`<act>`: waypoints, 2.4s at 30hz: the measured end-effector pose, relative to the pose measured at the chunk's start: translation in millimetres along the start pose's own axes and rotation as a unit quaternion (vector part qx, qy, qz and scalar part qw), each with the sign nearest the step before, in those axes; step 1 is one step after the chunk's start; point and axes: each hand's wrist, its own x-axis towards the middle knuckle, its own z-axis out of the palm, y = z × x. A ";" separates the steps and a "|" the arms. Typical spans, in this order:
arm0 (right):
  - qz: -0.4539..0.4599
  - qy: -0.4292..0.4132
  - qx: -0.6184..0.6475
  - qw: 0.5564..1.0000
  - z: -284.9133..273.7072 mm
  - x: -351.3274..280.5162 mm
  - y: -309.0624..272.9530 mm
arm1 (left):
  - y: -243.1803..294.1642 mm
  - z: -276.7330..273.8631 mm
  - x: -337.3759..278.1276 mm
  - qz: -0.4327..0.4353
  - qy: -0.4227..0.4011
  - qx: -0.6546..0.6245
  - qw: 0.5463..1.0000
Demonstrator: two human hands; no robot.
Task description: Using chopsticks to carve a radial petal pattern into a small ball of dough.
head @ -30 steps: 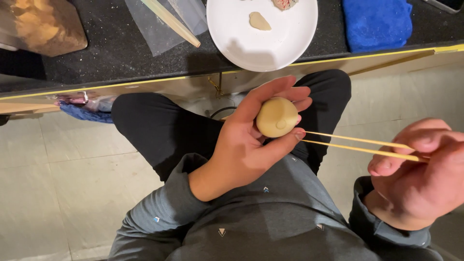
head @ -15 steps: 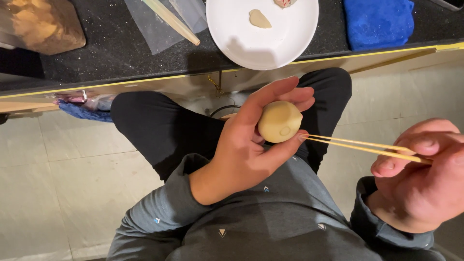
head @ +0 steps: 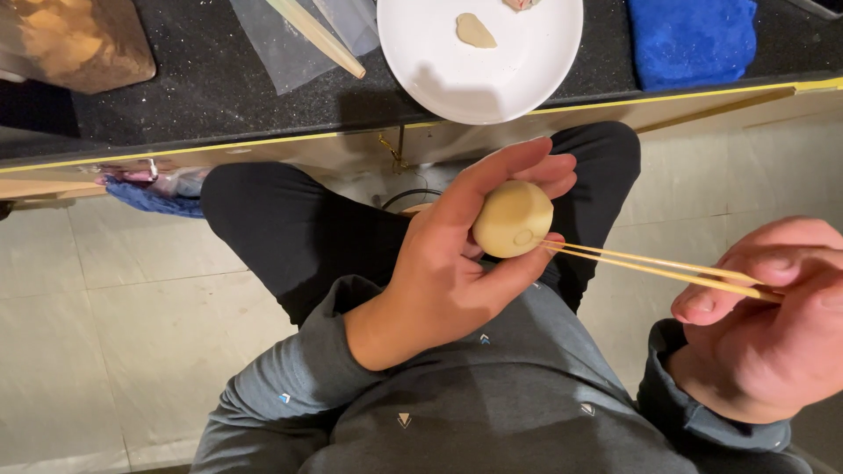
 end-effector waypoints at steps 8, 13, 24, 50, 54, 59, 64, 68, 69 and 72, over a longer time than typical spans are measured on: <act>0.031 0.025 0.030 0.999 4.5 -0.3 -2.1 | -0.4 -1.3 0.2 -0.001 -0.002 0.006 1.000; 0.022 0.024 0.025 0.999 1.7 -2.9 4.4 | 1.1 -1.7 0.9 0.001 0.000 0.011 1.000; 0.073 0.053 0.057 0.994 13.4 3.8 -14.4 | -2.4 -1.5 3.3 -0.036 0.001 -0.076 0.996; 0.118 -0.013 0.146 0.982 2.5 5.2 22.8 | -12.3 -3.0 6.6 -0.033 0.022 -0.025 0.999; 0.170 -0.020 0.158 0.973 -1.7 1.4 30.6 | -10.3 -4.2 6.9 -0.050 0.021 -0.042 0.998; 0.139 -0.023 0.117 0.983 3.8 2.6 22.5 | -8.0 -6.3 6.8 -0.056 0.025 -0.051 0.997; 0.105 0.021 0.092 0.990 5.1 7.6 20.8 | 17.3 -29.9 2.2 0.010 0.036 -0.029 0.999; 0.088 0.087 0.100 0.987 8.5 26.1 18.6 | 47.5 -59.0 -26.3 0.057 -0.025 -0.094 0.994; 0.078 0.069 0.106 0.989 6.8 29.9 20.9 | 54.0 -63.2 -37.4 0.056 -0.032 -0.093 0.994; 0.136 0.097 0.256 0.952 7.8 48.6 52.3 | 70.1 -70.6 -79.1 0.052 -0.048 -0.084 0.994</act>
